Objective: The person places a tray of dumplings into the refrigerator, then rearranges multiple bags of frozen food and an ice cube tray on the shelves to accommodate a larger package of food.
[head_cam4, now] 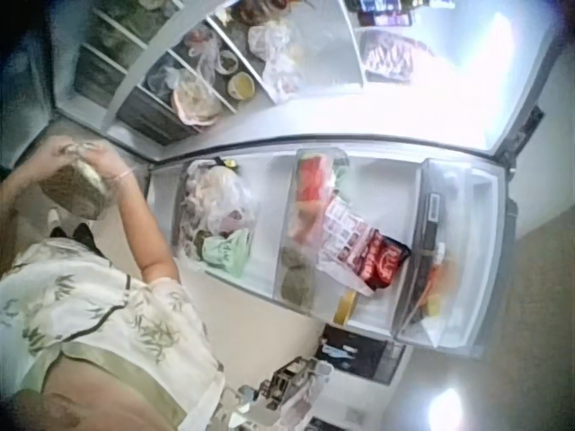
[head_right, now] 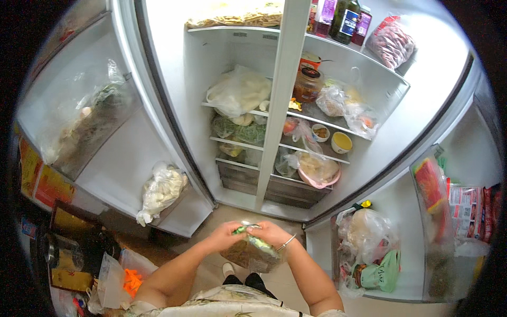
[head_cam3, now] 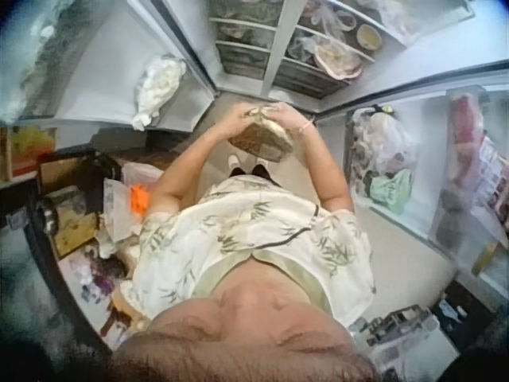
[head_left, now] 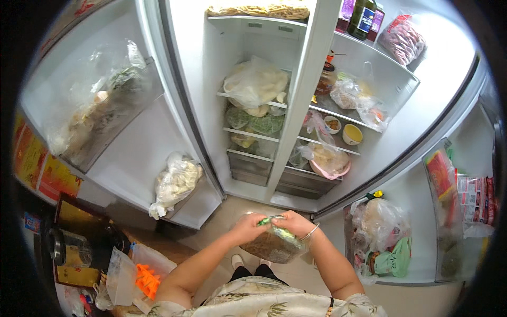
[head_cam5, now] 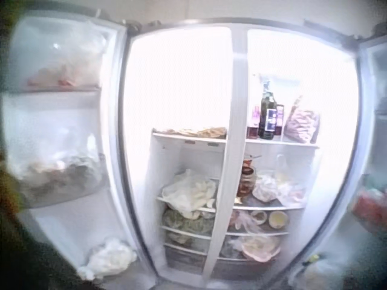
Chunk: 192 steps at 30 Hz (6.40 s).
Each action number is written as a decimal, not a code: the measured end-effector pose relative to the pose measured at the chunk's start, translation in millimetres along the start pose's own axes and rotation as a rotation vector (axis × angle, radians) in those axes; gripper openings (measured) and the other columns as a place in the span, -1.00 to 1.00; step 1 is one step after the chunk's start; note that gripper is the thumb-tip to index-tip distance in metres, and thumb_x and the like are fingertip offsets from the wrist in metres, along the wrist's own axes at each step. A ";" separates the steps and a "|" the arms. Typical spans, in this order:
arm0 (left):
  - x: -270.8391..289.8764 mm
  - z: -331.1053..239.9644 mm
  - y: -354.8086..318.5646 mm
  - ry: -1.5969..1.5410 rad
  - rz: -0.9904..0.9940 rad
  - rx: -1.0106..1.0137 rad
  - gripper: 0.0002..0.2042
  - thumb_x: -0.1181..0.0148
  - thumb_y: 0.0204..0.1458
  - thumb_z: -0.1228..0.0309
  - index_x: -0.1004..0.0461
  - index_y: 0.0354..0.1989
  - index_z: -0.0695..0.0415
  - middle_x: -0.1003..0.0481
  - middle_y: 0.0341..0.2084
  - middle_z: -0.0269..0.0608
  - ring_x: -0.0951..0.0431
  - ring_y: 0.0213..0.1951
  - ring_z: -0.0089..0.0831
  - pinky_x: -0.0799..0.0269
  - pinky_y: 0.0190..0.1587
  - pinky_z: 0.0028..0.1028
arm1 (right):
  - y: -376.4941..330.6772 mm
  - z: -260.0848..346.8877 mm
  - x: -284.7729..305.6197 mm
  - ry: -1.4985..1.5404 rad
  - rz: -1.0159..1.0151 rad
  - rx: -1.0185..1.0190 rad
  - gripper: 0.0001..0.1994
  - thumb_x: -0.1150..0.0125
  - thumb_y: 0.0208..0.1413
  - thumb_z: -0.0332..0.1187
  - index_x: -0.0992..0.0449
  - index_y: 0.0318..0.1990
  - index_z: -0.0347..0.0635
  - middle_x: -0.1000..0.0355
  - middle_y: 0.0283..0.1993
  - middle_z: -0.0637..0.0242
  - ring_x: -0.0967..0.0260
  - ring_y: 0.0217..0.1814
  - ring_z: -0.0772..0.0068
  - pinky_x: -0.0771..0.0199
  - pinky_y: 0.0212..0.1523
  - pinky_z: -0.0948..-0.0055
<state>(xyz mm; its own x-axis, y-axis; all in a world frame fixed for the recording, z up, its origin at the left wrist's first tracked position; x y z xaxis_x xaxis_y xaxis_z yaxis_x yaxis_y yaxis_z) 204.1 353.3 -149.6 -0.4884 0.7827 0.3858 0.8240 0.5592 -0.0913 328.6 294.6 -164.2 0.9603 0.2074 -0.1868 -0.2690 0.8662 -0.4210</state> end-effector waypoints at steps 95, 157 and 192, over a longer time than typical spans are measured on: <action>201.6 -178.7 -22.9 -0.953 -0.598 -1.006 -0.01 -0.12 -0.10 -0.16 0.41 0.34 -0.06 0.13 0.28 0.00 0.01 0.28 -0.11 0.03 0.25 -0.06 | 27.5 305.4 11.7 0.802 -0.029 0.746 -0.43 0.06 0.02 -0.05 -0.25 0.14 -0.22 -0.34 0.07 0.16 -0.34 0.03 0.11 -0.33 0.05 0.16; 273.3 -44.4 109.3 -1.086 -0.511 -0.245 -0.57 0.25 0.22 0.10 -0.24 0.06 0.18 -0.43 -0.14 -0.08 -0.48 -0.20 -0.39 -0.40 -0.16 -0.42 | 175.0 133.8 65.3 1.184 -0.184 0.365 -0.45 0.15 0.11 0.15 -0.39 -0.03 -0.15 -0.47 -0.28 0.18 -0.49 -0.35 0.13 -0.57 -0.34 0.08; 318.5 -37.6 314.5 0.606 -0.625 0.086 0.17 -0.47 -0.44 0.15 0.28 0.33 0.05 0.14 0.25 0.25 -0.11 0.20 0.08 -0.24 0.10 -0.17 | 155.4 15.4 77.9 1.311 -0.328 0.271 -0.44 0.24 0.16 0.02 -0.22 0.16 -0.20 -0.31 0.07 0.00 -0.34 0.01 -0.08 -0.34 0.01 -0.12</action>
<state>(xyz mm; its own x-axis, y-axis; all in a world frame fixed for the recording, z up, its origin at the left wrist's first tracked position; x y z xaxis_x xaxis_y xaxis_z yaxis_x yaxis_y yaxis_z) 318.4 768.2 -20.9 -0.5867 0.0592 0.8077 0.4198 0.8751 0.2409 362.8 452.4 -230.5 0.1631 -0.4664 -0.8694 0.1217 0.8840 -0.4514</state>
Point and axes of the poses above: each hand's wrist, its own y-axis towards the middle knuckle, its own x-axis out of the back of the hand, z = x × y, the point moved 6 cm from there along y, towards the middle knuckle
